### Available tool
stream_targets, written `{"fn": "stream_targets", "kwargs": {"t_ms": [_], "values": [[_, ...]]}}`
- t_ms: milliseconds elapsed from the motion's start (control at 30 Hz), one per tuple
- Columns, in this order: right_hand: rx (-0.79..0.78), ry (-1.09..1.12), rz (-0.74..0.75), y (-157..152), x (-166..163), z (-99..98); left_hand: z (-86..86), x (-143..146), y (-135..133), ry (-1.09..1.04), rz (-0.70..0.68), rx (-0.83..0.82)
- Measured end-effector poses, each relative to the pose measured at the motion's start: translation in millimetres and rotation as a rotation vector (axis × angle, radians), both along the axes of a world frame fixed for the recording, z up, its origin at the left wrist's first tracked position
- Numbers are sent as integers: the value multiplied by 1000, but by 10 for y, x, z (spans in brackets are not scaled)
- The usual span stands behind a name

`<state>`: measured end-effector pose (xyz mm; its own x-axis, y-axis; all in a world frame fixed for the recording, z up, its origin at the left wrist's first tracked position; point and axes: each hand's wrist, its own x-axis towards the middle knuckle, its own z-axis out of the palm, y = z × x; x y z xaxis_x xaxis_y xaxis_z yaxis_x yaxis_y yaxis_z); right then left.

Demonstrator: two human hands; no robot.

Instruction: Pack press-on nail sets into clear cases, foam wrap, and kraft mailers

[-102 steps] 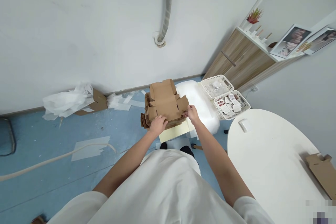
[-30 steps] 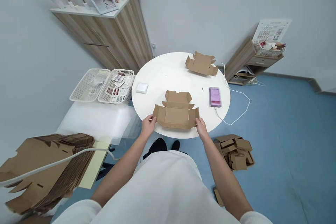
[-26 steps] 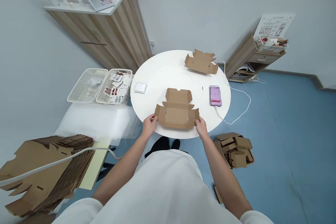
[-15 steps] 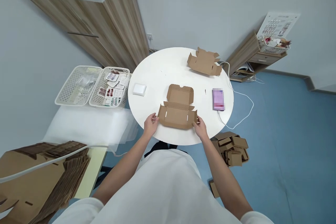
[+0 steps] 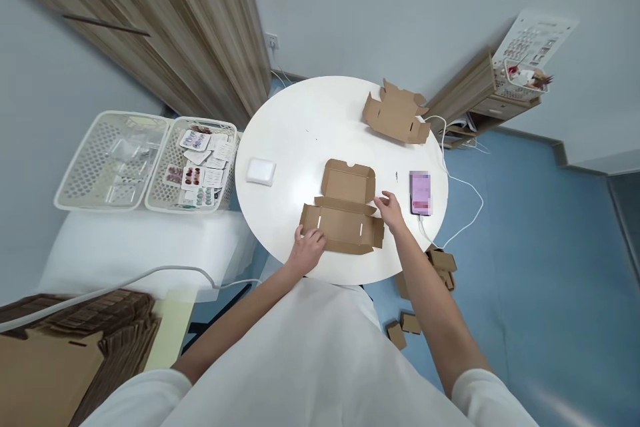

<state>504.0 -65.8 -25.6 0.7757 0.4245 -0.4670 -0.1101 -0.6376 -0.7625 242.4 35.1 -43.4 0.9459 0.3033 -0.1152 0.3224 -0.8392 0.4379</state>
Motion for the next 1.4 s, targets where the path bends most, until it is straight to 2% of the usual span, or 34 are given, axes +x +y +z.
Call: {"fn": "stream_targets", "kwargs": {"t_ms": [133, 267, 400, 533, 667, 800, 933, 1000, 1100, 1167, 1233, 1333, 1400], "values": [[108, 143, 34, 253, 136, -73, -51, 20, 63, 77, -40, 7], [116, 8, 51, 341, 127, -197, -46, 19, 95, 128, -24, 52], [100, -140, 101, 264, 52, -223, 29, 40, 118, 115, 16, 99], [132, -157, 118, 111, -39, -157, 156, 129, 173, 110, 27, 159], [123, -164, 130, -33, -170, -118, 224, 243, 241, 168, -36, 211], [67, -231, 191, -134, -344, -88, 198, 275, 281, 197, -126, 228], [-156, -554, 352, -239, -621, 12, 160, 190, 276, 167, -143, 241], [-242, -721, 547, -287, -804, 45, 155, 137, 267, 151, -139, 248], [-308, -792, 922, -311, -1065, 15, 167, 82, 254, 137, -134, 258], [-374, -796, 988, -286, -1184, -41, 176, 37, 250, 120, -124, 253], [-422, -784, 965, -246, -1245, -94, 162, -46, 257, 93, -38, 225], [-440, -764, 928, -202, -1263, -132, 64, -258, 306, 67, 308, 99], [-438, -758, 928, -196, -1260, -133, -45, -411, 361, 52, 516, -69]]}}
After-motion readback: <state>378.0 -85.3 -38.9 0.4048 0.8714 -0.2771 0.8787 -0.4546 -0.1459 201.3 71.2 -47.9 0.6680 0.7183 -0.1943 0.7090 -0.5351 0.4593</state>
